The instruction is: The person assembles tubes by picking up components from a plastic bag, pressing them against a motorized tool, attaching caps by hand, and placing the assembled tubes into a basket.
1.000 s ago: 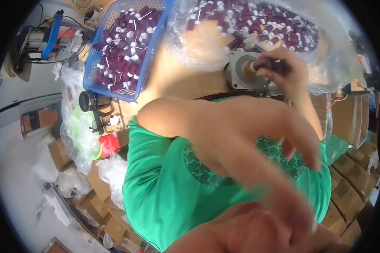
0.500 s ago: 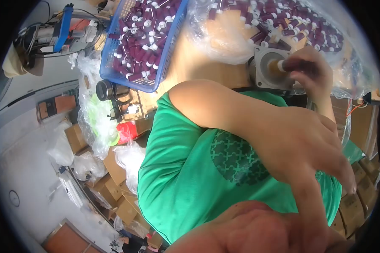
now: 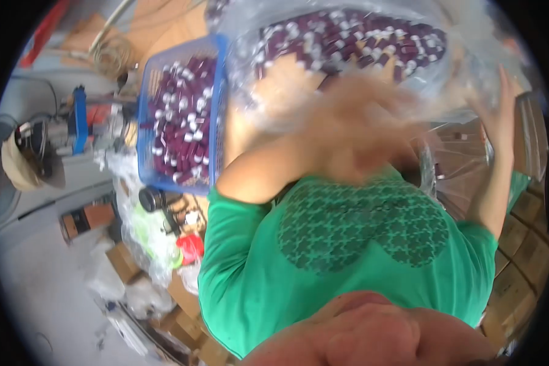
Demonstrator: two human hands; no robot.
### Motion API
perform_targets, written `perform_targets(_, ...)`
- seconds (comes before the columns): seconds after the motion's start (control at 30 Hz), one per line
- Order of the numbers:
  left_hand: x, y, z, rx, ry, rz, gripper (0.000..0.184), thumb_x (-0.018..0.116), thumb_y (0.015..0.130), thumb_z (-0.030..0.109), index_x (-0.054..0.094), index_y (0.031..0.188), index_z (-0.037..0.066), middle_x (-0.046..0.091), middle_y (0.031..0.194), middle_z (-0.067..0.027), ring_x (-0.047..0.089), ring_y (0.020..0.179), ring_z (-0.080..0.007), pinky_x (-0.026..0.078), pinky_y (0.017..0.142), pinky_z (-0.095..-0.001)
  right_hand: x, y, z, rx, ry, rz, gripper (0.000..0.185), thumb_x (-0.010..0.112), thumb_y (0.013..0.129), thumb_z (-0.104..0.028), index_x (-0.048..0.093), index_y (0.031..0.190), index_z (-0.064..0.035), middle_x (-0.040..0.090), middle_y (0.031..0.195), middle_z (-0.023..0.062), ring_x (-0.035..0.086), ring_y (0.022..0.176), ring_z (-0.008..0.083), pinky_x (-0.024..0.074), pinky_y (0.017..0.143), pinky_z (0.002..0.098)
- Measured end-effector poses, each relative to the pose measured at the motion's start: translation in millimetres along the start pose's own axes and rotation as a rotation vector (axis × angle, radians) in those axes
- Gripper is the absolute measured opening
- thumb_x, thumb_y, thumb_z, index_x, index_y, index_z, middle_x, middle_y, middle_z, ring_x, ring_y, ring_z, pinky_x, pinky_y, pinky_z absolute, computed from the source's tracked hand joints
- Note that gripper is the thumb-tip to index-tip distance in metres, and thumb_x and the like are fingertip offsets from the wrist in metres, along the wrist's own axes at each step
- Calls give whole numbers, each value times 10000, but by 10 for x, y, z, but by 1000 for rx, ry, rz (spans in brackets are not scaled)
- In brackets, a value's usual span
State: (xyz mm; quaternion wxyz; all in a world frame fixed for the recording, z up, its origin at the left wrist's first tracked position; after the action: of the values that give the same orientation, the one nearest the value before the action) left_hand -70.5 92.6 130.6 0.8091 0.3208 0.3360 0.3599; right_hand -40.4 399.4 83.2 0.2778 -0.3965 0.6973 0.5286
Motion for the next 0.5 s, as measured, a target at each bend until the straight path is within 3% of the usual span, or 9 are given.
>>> perform_targets(0.07,-351,-134,-719,-203,351,173,230,686,769,45,671,998,39,646,1059,-134,636,819,-194,524,691,-272,-17,283,23,-86,-193,77,951,788,644,-347,314,1404,-26,351,1399,242,340,1287,404,299,1037,491)
perform_targets(0.1,-472,-355,-1135,-353,413,176,267,703,771,119,663,1027,52,634,1086,-148,600,952,-254,481,820,-340,-28,421,26,-124,-291,122,1027,795,617,-411,283,1409,-6,319,1394,288,331,1273,434,301,1019,529)
perform_targets(0.13,-588,-594,-1544,-504,475,167,316,720,773,193,655,1055,66,623,1114,-162,564,1086,-315,438,949,-407,-230,283,33,-20,-204,66,1284,804,529,-619,177,1456,9,190,1451,342,200,1333,510,211,1055,619)
perform_targets(0.17,-586,-880,-1824,-538,610,57,433,728,766,262,615,1143,82,564,1212,-184,507,1160,-347,396,988,-442,-71,597,-97,-94,-554,102,1298,896,476,-444,151,1429,27,247,1421,309,248,1327,455,276,1082,519)
perform_targets(0.23,-490,-1352,-2150,-613,796,-132,657,723,757,391,494,1316,131,404,1390,-212,331,1300,-416,273,1059,-524,395,917,227,-24,-494,-3,1169,846,522,-435,208,1387,25,293,1374,302,291,1281,434,298,1052,508)
perform_targets(0.37,-173,-1940,-2293,-948,816,-415,913,695,739,504,245,1481,222,138,1539,-190,14,1397,-484,42,1074,-658,1532,1357,1042,126,-435,-238,921,747,616,-416,321,1305,20,383,1279,290,379,1190,393,342,992,486)
perform_targets(0.5,-112,-1966,-2270,-883,881,-447,990,714,711,473,163,1499,238,54,1556,-172,-23,1407,-461,19,1016,-735,1839,1593,1482,236,-337,-251,693,647,709,-398,435,1223,16,474,1185,278,466,1099,352,387,931,464)
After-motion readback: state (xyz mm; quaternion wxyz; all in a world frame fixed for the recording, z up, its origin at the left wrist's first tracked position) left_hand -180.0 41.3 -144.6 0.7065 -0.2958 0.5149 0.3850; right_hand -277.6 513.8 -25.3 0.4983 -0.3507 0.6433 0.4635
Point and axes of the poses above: each hand's wrist, its own y-axis towards the middle knuckle, its own x-axis out of the palm, z = x × y, the point moved 10 cm from there along y, towards the middle knuckle
